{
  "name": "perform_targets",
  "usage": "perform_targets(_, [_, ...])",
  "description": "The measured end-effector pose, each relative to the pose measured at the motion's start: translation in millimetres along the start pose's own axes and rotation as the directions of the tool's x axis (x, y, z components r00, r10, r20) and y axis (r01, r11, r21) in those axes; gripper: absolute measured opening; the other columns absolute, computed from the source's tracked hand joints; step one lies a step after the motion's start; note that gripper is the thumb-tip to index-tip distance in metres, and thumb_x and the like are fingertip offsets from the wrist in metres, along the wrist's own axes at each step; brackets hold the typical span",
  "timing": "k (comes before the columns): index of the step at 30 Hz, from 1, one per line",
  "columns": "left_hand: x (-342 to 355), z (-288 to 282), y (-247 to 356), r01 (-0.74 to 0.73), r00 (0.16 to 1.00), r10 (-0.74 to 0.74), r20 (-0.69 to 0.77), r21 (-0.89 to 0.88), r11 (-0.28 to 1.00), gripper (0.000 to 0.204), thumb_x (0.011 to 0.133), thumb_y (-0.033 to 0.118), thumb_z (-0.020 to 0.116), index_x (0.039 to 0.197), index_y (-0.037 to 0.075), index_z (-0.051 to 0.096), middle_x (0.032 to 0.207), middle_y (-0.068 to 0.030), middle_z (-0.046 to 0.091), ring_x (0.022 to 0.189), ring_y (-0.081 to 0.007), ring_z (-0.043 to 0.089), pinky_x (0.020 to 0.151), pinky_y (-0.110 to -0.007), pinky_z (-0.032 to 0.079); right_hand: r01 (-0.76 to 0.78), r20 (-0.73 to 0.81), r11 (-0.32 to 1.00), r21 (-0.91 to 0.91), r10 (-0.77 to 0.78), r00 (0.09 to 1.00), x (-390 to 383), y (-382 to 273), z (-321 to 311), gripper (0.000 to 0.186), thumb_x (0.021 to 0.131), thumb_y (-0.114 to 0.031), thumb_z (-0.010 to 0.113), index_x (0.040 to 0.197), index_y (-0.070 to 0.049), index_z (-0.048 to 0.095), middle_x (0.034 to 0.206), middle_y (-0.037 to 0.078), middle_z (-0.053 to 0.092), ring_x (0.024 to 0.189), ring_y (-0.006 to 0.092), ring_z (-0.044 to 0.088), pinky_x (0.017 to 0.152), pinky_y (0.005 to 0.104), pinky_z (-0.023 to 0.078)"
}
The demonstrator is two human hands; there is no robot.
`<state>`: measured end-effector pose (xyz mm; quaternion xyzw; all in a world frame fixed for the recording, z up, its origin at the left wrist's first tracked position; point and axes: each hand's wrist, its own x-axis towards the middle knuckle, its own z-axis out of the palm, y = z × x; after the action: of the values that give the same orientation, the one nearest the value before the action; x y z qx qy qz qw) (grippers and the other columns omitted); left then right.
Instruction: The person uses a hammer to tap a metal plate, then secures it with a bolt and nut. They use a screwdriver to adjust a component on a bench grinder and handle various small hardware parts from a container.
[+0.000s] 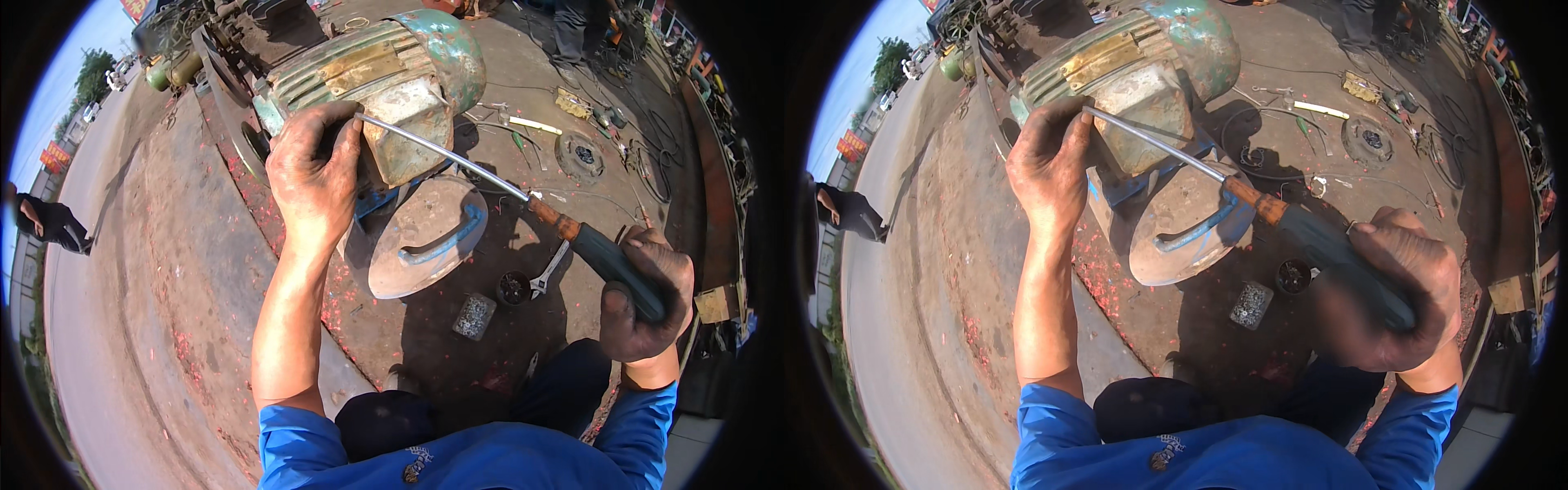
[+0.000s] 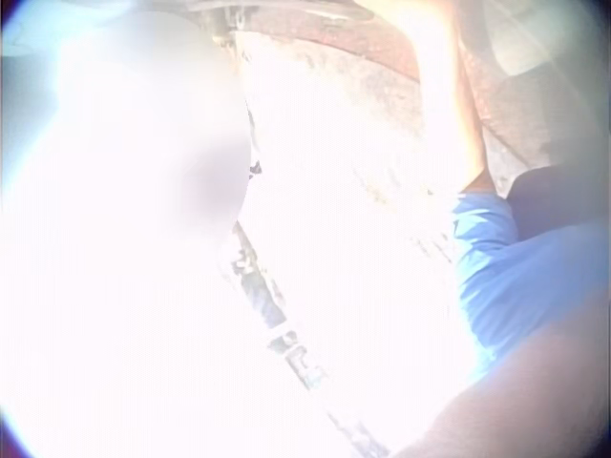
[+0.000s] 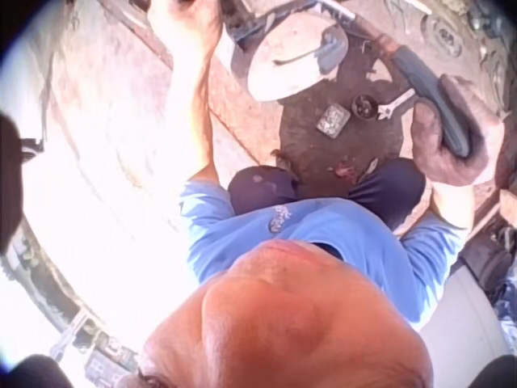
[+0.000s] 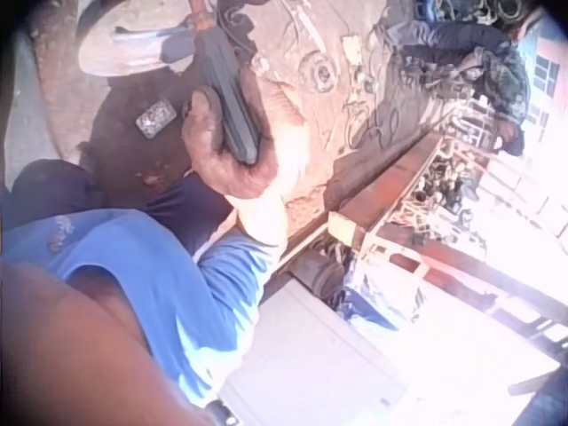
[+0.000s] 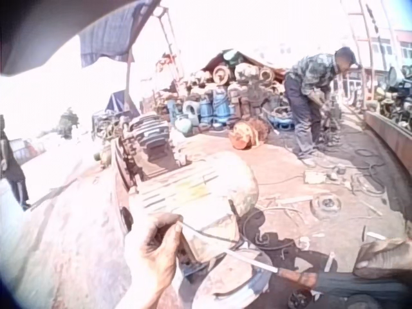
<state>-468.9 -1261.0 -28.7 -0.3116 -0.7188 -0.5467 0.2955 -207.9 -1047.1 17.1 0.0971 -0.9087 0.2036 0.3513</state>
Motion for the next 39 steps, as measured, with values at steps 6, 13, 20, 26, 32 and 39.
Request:
perform_targets(6, [8.2,2.4,9.4,-0.187,0.982,0.183,0.039,0.137,0.973,0.016,0.078,0.005,0.068,0.094,0.004,0.067,0.092,-0.0127,0.067,0.09,-0.0316,0.063,0.082,-0.038,0.046,0.087,0.086,0.937,-0.339,-0.061,0.994,8.2,-9.3,-38.2,0.037,0.089,-0.017,0.063,0.119,0.003,0.054,0.116,0.018,0.055,0.112,0.0301,0.049,0.099,0.0442,0.037])
perform_targets(13, [0.2,-2.1,6.2,-0.105,0.994,0.099,0.057,0.128,0.986,0.012,0.079,0.008,0.067,0.091,0.005,0.066,0.09,-0.0112,0.065,0.094,-0.0316,0.059,0.082,-0.042,0.041,-0.441,-0.078,0.888,0.132,0.453,0.888,19.9,-25.6,-20.6,0.03,0.083,0.0,0.064,0.112,0.001,0.058,0.117,0.015,0.055,0.115,0.028,0.05,0.103,0.0336,0.035])
perform_targets(20, [2.5,-0.8,3.3,-0.112,0.991,0.102,0.085,0.129,0.985,0.013,0.079,0.008,0.066,0.092,0.005,0.066,0.092,-0.0104,0.065,0.094,-0.031,0.059,0.08,-0.042,0.041,-0.063,0.227,0.99,-0.125,0.09,0.97,71.0,-101.4,-25.3,0.026,0.07,-0.003,0.067,0.094,-0.002,0.057,0.092,0.014,0.049,0.084,0.0306,0.05,0.074,0.0387,0.04])
perform_targets(26, [-0.2,-8.8,3.4,-0.124,0.987,0.105,0.122,0.154,0.98,0.014,0.08,0.008,0.066,0.093,0.006,0.066,0.092,-0.0099,0.065,0.095,-0.031,0.059,0.081,-0.042,0.042,0.424,0.348,0.879,-0.218,-0.336,0.875,57.0,-78.0,-26.2,0.045,0.072,0.001,0.068,0.115,-0.001,0.056,0.094,0.017,0.056,0.079,0.0341,0.055,0.064,0.0419,0.044])
perform_targets(32, [2.3,-4.4,5.9,-0.111,0.987,0.091,0.131,0.152,0.982,0.015,0.08,0.007,0.066,0.095,0.008,0.069,0.093,-0.0099,0.066,0.095,-0.0299,0.06,0.084,-0.041,0.043,0.366,0.161,0.889,-0.274,-0.332,0.929,51.4,-55.8,-17.8,0.051,0.07,0.001,0.072,0.118,-0.001,0.052,0.096,0.019,0.057,0.077,0.0344,0.058,0.063,0.0406,0.046])
perform_targets(39, [-5.0,7.2,13.4,0.191,0.976,-0.2,-0.082,-0.1,0.976,0.03,0.083,0.004,0.067,0.112,-0.004,0.06,0.096,-0.0132,0.069,0.089,-0.0189,0.065,0.081,-0.031,0.051,0.369,0.092,0.881,-0.294,-0.359,0.929,62.4,-58.1,-16.8,0.049,0.068,0.003,0.072,0.113,0.001,0.052,0.1,0.022,0.057,0.081,0.0325,0.061,0.065,0.0375,0.049])
